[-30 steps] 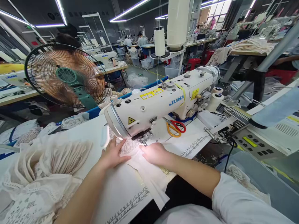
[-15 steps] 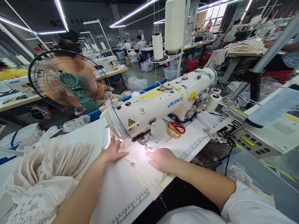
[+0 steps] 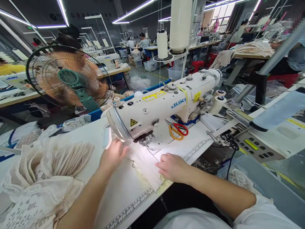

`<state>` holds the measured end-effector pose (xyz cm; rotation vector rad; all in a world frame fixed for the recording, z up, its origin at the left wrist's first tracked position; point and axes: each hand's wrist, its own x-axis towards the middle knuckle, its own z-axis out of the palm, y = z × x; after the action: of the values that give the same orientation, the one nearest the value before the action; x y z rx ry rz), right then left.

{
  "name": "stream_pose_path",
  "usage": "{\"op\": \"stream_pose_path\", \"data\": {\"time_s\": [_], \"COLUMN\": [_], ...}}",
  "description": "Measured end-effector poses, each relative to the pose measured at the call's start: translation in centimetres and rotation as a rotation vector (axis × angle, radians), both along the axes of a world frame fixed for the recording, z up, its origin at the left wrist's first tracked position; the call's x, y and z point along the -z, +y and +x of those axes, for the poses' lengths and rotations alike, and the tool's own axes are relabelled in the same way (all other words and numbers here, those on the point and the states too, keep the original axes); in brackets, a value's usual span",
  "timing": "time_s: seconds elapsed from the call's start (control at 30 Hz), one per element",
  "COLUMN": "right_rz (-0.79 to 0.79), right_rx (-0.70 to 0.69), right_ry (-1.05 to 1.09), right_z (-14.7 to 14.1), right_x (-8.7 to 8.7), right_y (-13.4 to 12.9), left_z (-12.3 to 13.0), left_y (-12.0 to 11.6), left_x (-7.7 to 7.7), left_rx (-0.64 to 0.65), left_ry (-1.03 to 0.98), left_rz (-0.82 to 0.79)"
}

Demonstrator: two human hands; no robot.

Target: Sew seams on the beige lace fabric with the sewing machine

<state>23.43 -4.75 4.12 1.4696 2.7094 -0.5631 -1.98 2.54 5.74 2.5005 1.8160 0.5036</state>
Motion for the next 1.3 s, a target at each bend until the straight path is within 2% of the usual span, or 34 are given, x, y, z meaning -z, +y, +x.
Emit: {"op": "stream_pose_path", "data": {"time_s": [0.07,0.13,0.17,0.23,0.3,0.47,0.73,0.93,1.13,1.3], "right_rz": [0.002,0.008,0.011,0.018,0.022,0.026,0.043,0.062,0.083,0.067], "right_rx": [-0.018,-0.031,-0.035,-0.04,-0.041,-0.045,-0.048,-0.052,-0.041,-0.016], "right_ry": [0.011,0.023,0.027,0.031,0.032,0.015,0.019,0.056,0.035,-0.037], "right_z": [0.4,0.6,0.7,0.7,0.7,0.3,-0.2,-0.7,-1.5,-2.4], "right_x": [0.1,0.2,0.2,0.3,0.3,0.1,0.3,0.5,0.7,0.2], "right_y": [-0.2,-0.3,-0.3,-0.4,-0.4,0.0,1.1,2.0,3.0,3.7], "left_z": [2.2,4.5,5.4,6.5,6.8,5.8,4.3,3.7,3.1,2.5], "left_y": [-2.7,-5.3,-6.3,-7.7,-8.2,-7.4,-5.9,-4.8,-4.0,-3.4], "left_x": [0.6,1.4,1.7,2.1,2.2,2.2,2.7,2.3,2.1,2.2], "left_rx": [0.152,0.381,0.437,0.482,0.466,0.452,0.477,0.471,0.468,0.478], "left_ry": [0.016,0.078,0.129,0.236,0.308,0.36,0.405,0.448,0.453,0.495], "left_rz": [-0.013,-0.034,-0.044,-0.054,-0.063,-0.049,0.062,0.129,0.13,0.117]}}
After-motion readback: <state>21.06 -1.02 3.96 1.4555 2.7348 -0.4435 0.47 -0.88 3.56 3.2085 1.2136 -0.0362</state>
